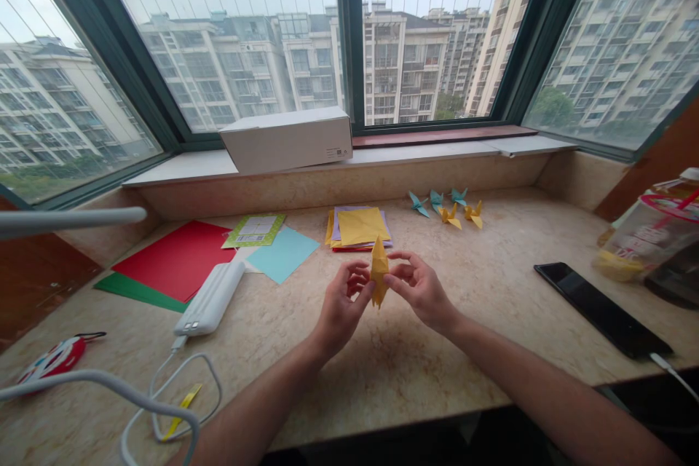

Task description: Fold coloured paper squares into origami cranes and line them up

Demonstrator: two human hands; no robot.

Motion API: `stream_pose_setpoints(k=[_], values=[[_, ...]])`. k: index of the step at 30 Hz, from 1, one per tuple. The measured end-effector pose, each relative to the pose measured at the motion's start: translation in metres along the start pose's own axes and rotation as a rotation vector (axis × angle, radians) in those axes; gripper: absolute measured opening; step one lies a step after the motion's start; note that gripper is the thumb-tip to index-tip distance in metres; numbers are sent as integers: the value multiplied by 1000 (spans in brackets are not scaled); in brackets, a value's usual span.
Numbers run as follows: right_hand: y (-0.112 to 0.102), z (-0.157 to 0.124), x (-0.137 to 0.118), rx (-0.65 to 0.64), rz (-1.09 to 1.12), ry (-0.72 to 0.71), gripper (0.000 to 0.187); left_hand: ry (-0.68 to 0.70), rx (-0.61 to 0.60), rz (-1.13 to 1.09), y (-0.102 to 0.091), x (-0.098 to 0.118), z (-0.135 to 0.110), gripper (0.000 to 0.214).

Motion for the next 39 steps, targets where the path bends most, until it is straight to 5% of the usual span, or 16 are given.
stream_pose_setpoints(k=[3, 10, 19, 23, 31, 39], values=[[4, 1, 3, -44, 14, 31, 44, -26, -31, -14, 2, -1, 1, 37], [11, -5, -14, -126, -137, -134, 14, -86, -116, -106, 10, -4, 0, 31], [16, -10, -30, -175, -292, -223, 18, -153, -146, -122, 13, -7, -1, 33], [12, -8, -20, -118, -232, -162, 12, -145, -127, -84, 11, -10, 0, 30], [3, -3, -2, -10, 11, -16, 36, -137, -68, -115, 6, -13, 2, 28], [9, -3, -13, -50, -48, -115, 15, -135, 44, -85, -4, -10, 2, 21]])
Point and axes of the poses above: each hand's wrist, its own z-axis towards the middle knuckle, its own y-axis out of the palm, x = y × z, the point moved 9 cm from there along z, towards the middle knuckle, and after that the axes turned 14 degrees about z, right-handed, at the moved point
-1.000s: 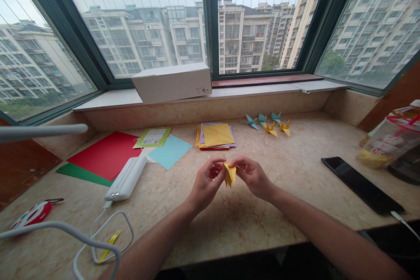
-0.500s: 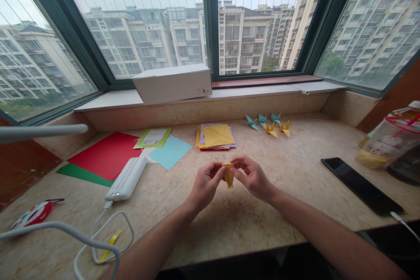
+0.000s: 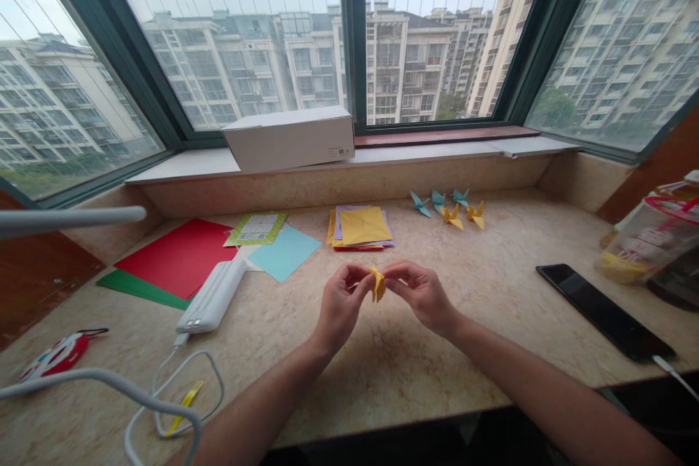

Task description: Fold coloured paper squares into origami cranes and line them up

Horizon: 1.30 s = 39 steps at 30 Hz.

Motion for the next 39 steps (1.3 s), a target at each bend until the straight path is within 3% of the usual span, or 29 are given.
stream_pose_setpoints(k=[9, 15, 23, 27, 34, 39], values=[[-5, -1, -9, 25, -126, -68, 10, 108, -60, 11, 6, 7, -4, 21], [2, -3, -3, -29, -46, 21, 11, 107, -93, -30, 10, 2, -4, 22], [1, -5, -8, -8, 13, -2, 10, 138, -82, -16, 9, 12, -5, 16], [2, -4, -9, -27, 65, -8, 10, 148, -63, 10, 7, 18, -6, 15], [3, -8, -18, -22, -99, -110, 9, 163, 21, 62, 0, 13, -7, 17], [2, -9, -24, 15, -101, -180, 7, 179, 81, 111, -6, 14, -7, 20]])
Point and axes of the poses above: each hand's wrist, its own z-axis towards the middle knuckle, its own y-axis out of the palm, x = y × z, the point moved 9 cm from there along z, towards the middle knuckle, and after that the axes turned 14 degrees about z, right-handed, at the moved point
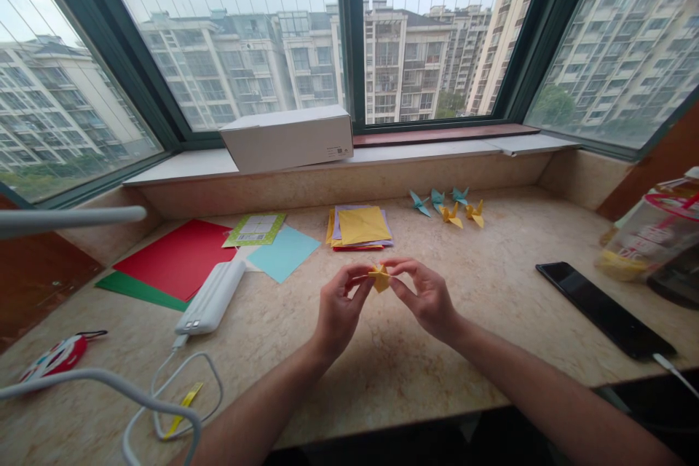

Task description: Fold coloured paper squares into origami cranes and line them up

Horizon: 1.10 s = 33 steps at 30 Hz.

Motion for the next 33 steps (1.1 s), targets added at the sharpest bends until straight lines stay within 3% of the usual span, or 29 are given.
stream_pose_setpoints(k=[7, 13, 20, 27, 33], values=[[-3, 4, 7, 5, 107, 42, 6, -47, -104, -146, 11, -3, 2, 29], [3, 6, 11, -128, 15, 90, 16, -143, -172, -241, 16, -6, 3, 18], [11, 5, 14, -260, 101, 152, 32, -200, -227, -286, 18, -7, 1, 25], [3, 8, 18, -204, 150, 200, 25, -162, -294, -264, 20, -1, -1, 29], [-6, 11, 16, -75, 87, 185, 21, -60, -309, -259, 25, 4, -3, 29]])
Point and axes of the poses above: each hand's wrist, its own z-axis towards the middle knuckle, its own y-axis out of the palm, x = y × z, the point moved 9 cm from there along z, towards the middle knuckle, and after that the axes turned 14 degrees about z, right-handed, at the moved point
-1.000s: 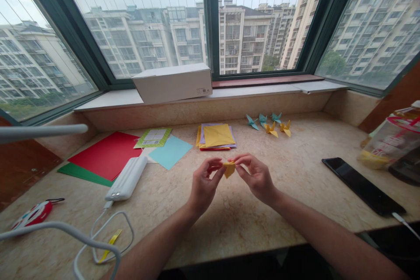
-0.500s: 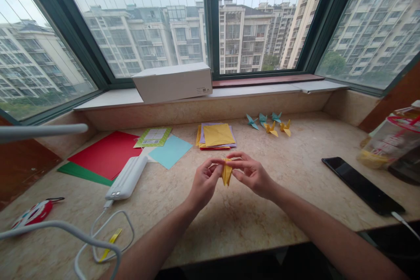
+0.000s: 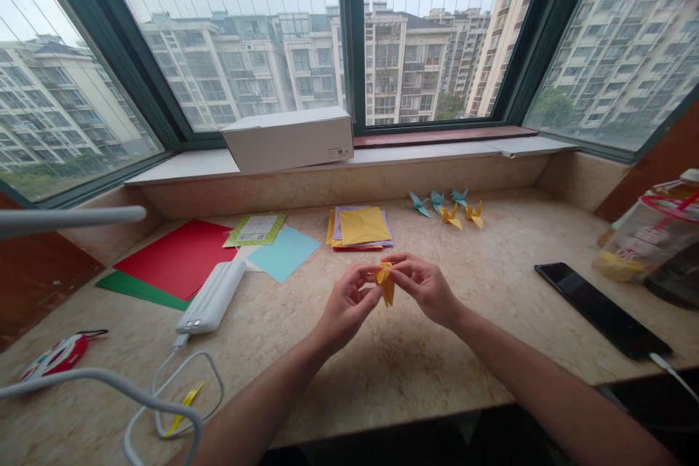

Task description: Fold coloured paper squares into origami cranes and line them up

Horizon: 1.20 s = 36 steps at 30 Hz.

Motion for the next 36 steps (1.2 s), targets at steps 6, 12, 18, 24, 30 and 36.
stream_pose_setpoints(k=[6, 12, 18, 24, 30, 36], values=[[5, -5, 4, 62, 69, 18, 23, 62, 157, 138, -12, 1, 2, 16], [4, -8, 11, 145, 126, 68, 25, 41, 247, 226, -19, 2, -1, 18], [-1, -8, 16, 204, 150, 71, 33, -18, 224, 100, -16, -12, 0, 35], [-5, -8, 25, 204, 136, 108, 40, 12, 207, 260, -17, -1, 1, 19], [-2, -5, 5, 109, -168, -44, 19, 46, 250, 374, -22, 6, 0, 19], [6, -11, -26, 39, -354, -294, 10, -30, 189, 236, -17, -1, 0, 30]])
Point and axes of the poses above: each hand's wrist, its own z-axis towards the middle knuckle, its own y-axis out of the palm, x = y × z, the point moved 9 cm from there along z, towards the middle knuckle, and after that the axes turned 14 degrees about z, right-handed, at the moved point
